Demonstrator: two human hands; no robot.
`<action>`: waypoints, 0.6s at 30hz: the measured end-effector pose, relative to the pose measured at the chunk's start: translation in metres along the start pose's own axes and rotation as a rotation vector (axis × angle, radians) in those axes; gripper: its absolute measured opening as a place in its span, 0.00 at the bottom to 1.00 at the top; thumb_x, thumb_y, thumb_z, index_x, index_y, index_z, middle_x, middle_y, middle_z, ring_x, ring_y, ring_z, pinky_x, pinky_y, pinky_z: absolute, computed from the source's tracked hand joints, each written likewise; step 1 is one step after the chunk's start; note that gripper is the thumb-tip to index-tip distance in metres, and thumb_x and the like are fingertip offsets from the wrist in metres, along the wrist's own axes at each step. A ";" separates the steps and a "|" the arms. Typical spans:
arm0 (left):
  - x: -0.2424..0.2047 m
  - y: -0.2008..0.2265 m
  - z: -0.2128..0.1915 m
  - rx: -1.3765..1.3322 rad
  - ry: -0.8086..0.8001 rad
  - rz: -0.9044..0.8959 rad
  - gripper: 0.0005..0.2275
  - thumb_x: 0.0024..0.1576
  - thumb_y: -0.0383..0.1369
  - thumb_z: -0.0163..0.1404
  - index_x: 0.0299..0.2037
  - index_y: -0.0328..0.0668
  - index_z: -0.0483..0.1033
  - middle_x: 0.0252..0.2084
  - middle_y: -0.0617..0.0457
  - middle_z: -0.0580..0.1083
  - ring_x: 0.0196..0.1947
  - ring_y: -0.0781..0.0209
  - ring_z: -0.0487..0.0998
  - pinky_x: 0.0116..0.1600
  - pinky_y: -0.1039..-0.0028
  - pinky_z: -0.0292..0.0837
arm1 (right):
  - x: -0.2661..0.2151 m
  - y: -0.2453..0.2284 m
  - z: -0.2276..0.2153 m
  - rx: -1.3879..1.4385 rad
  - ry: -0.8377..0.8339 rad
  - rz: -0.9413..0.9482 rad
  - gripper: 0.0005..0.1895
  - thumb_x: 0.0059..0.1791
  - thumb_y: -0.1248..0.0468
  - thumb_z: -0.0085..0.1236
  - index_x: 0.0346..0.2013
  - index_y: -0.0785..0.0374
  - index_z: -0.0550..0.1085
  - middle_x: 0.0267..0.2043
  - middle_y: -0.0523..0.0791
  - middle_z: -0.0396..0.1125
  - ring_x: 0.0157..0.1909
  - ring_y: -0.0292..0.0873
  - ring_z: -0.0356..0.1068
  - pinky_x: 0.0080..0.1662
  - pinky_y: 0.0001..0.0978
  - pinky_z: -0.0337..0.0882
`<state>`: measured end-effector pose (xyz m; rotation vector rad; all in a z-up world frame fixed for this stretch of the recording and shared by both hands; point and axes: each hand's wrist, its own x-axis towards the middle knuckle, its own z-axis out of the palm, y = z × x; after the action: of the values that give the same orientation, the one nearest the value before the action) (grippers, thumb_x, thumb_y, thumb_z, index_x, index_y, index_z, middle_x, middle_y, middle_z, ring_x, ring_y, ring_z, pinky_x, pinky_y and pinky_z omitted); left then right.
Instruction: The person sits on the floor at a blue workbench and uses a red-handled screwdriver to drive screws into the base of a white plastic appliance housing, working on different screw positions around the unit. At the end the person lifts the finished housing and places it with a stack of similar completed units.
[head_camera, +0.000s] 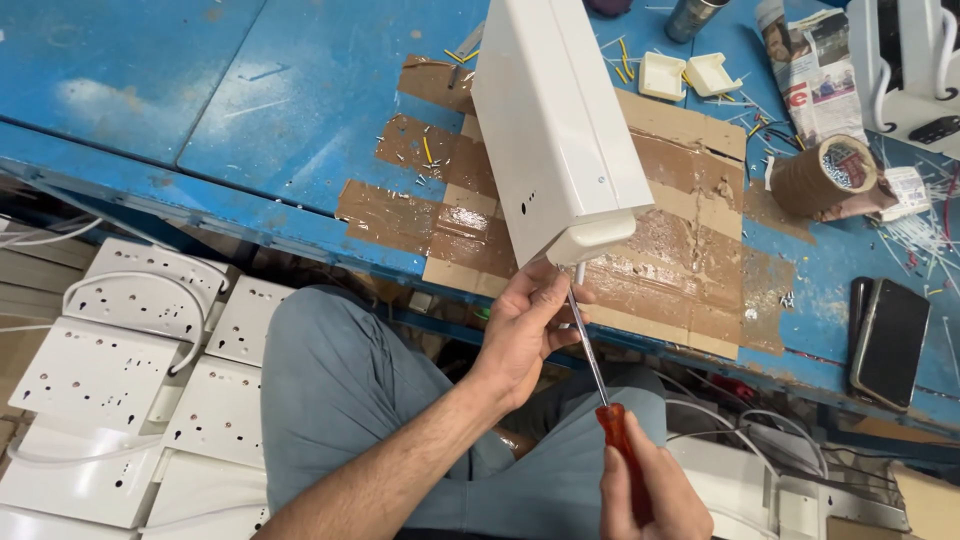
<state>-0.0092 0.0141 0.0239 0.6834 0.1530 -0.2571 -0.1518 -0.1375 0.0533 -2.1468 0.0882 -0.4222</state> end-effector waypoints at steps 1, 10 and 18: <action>-0.001 0.001 0.001 0.016 0.011 -0.003 0.09 0.67 0.37 0.47 0.54 0.48 0.69 0.41 0.55 0.78 0.37 0.71 0.79 0.37 0.80 0.76 | 0.002 -0.007 0.000 -0.157 0.035 -0.113 0.21 0.47 0.72 0.61 0.55 0.63 0.77 0.31 0.44 0.74 0.31 0.33 0.75 0.38 0.25 0.72; 0.001 -0.006 0.004 -0.065 0.015 0.031 0.09 0.67 0.35 0.47 0.55 0.47 0.69 0.40 0.56 0.78 0.36 0.71 0.79 0.36 0.83 0.73 | -0.017 0.054 -0.005 0.376 -0.055 0.437 0.35 0.42 0.72 0.61 0.66 0.63 0.69 0.41 0.41 0.75 0.28 0.36 0.70 0.27 0.26 0.67; 0.000 -0.007 0.005 -0.062 0.014 0.038 0.08 0.67 0.36 0.47 0.53 0.47 0.70 0.41 0.57 0.78 0.36 0.72 0.77 0.38 0.81 0.75 | -0.017 0.052 -0.007 1.133 -0.349 0.637 0.28 0.55 0.59 0.49 0.70 0.63 0.65 0.19 0.39 0.57 0.15 0.32 0.55 0.18 0.25 0.56</action>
<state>-0.0109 0.0055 0.0233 0.6265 0.1603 -0.2099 -0.1647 -0.1694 0.0099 -0.9574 0.2531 0.2579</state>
